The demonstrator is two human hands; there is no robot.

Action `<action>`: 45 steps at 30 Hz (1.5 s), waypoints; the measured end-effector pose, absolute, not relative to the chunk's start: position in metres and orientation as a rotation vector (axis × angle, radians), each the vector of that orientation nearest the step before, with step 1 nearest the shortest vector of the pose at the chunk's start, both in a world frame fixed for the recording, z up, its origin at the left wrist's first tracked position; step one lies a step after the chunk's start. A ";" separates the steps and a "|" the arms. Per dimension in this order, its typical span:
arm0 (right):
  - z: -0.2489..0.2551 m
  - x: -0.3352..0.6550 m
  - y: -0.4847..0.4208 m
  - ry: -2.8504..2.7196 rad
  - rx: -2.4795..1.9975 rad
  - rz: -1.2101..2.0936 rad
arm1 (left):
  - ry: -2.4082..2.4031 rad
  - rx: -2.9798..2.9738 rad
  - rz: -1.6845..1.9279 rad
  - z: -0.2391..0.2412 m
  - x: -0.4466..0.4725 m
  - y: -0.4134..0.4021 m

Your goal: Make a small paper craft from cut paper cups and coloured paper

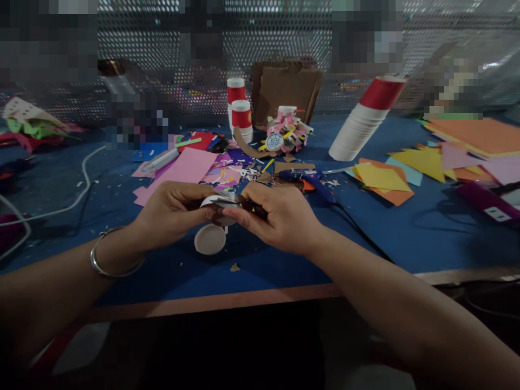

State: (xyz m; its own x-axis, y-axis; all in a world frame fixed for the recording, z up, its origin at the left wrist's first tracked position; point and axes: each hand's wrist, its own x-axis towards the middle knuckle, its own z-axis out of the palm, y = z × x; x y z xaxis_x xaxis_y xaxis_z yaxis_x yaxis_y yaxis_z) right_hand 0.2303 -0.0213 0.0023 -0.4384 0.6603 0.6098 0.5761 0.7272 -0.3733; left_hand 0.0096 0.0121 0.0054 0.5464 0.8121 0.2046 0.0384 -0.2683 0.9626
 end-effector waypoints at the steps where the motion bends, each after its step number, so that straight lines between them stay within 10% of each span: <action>1: 0.002 0.230 -0.021 -2.153 -0.941 0.148 | 0.721 1.674 0.874 0.005 0.010 0.012; 45: -0.002 0.232 -0.011 -2.038 -1.063 0.669 | 0.717 1.508 0.710 0.003 0.006 0.023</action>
State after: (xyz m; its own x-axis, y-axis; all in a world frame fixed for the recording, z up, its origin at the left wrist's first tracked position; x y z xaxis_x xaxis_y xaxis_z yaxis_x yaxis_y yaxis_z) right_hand 0.2315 -0.0108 -0.0020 -0.3915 0.8454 0.3635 0.4653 0.5226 -0.7144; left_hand 0.0058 0.0232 0.0029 0.6165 0.7871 0.0199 0.0277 -0.0469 0.9985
